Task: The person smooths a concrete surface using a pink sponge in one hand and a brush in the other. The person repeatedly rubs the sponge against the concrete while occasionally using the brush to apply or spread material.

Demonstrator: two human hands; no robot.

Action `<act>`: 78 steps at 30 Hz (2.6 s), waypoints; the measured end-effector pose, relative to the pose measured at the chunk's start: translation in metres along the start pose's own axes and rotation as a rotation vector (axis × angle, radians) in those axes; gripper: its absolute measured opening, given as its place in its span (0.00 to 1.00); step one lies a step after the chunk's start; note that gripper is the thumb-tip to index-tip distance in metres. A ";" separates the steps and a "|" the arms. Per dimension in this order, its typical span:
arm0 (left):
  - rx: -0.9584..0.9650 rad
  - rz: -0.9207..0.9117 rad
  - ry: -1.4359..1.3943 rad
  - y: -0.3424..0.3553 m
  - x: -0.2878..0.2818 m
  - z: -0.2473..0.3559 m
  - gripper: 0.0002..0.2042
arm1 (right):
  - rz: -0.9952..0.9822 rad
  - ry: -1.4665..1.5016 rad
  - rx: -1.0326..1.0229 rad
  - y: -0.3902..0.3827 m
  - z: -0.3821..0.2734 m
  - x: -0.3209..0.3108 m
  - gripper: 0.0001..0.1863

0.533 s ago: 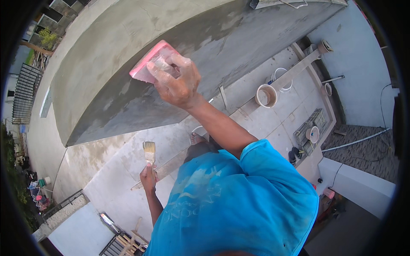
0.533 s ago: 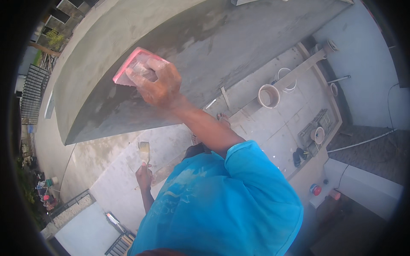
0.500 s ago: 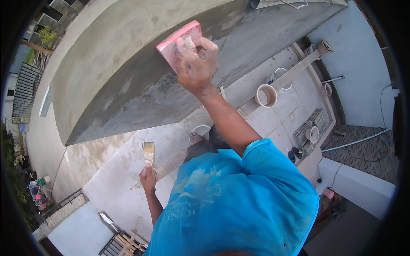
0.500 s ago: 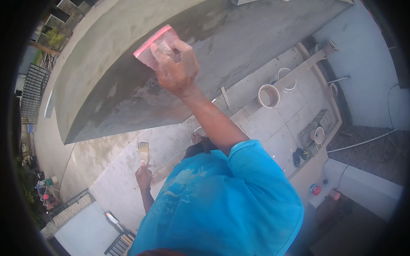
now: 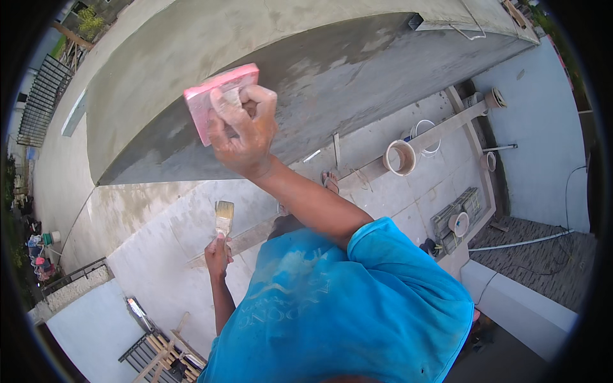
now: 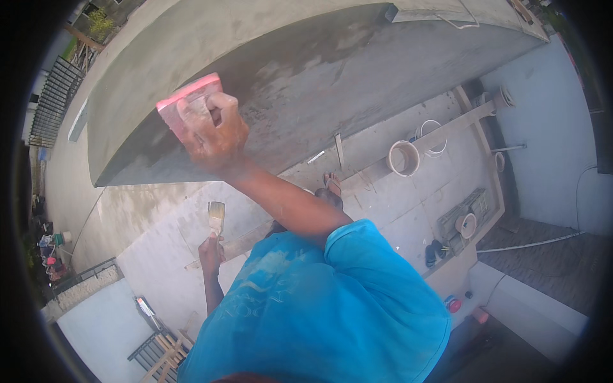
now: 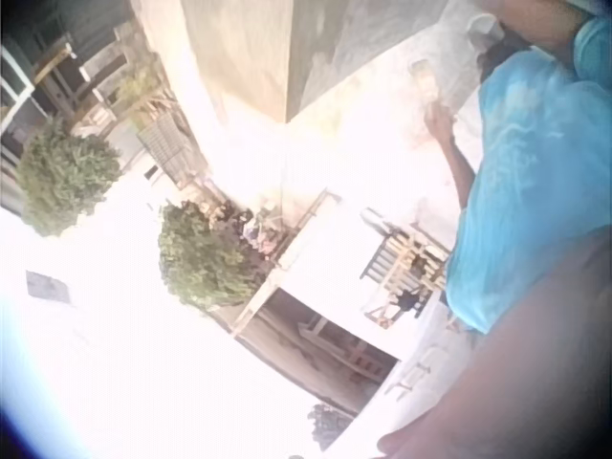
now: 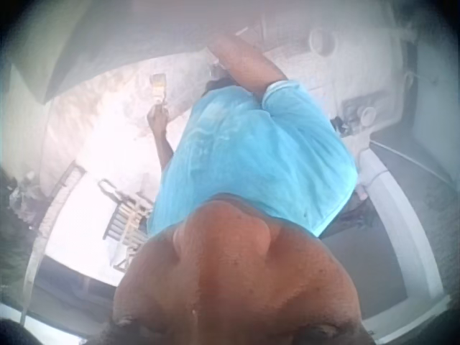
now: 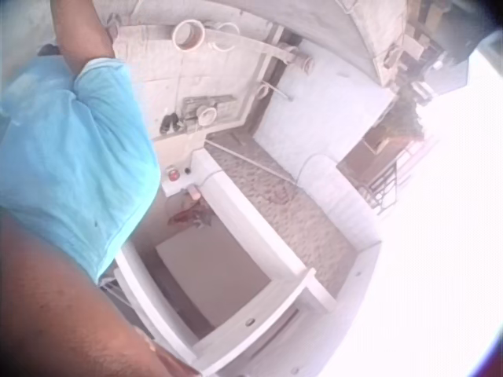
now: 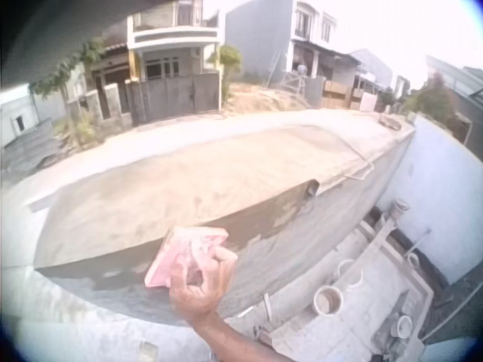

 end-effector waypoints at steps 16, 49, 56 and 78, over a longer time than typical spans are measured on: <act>0.027 -0.022 0.010 0.012 0.006 -0.005 0.27 | -0.124 0.054 0.018 -0.019 -0.020 0.002 0.18; -0.052 0.047 -0.132 0.022 0.020 -0.040 0.28 | -1.385 0.009 -0.126 0.248 0.050 -0.028 0.12; -0.032 0.046 -0.134 0.036 0.035 -0.031 0.27 | -1.264 -0.053 -0.012 0.267 0.100 -0.048 0.12; 0.146 -0.344 0.071 0.079 0.070 0.055 0.24 | -1.051 -0.252 -0.038 0.268 0.099 -0.050 0.14</act>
Point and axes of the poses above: each hand's wrist, its own y-axis towards the middle knuckle, its own x-axis out of the palm, z = x × y, the point moved 2 cm from there along y, towards the middle knuckle, and after that the axes turned 3 degrees about z, right-handed, at the moved point
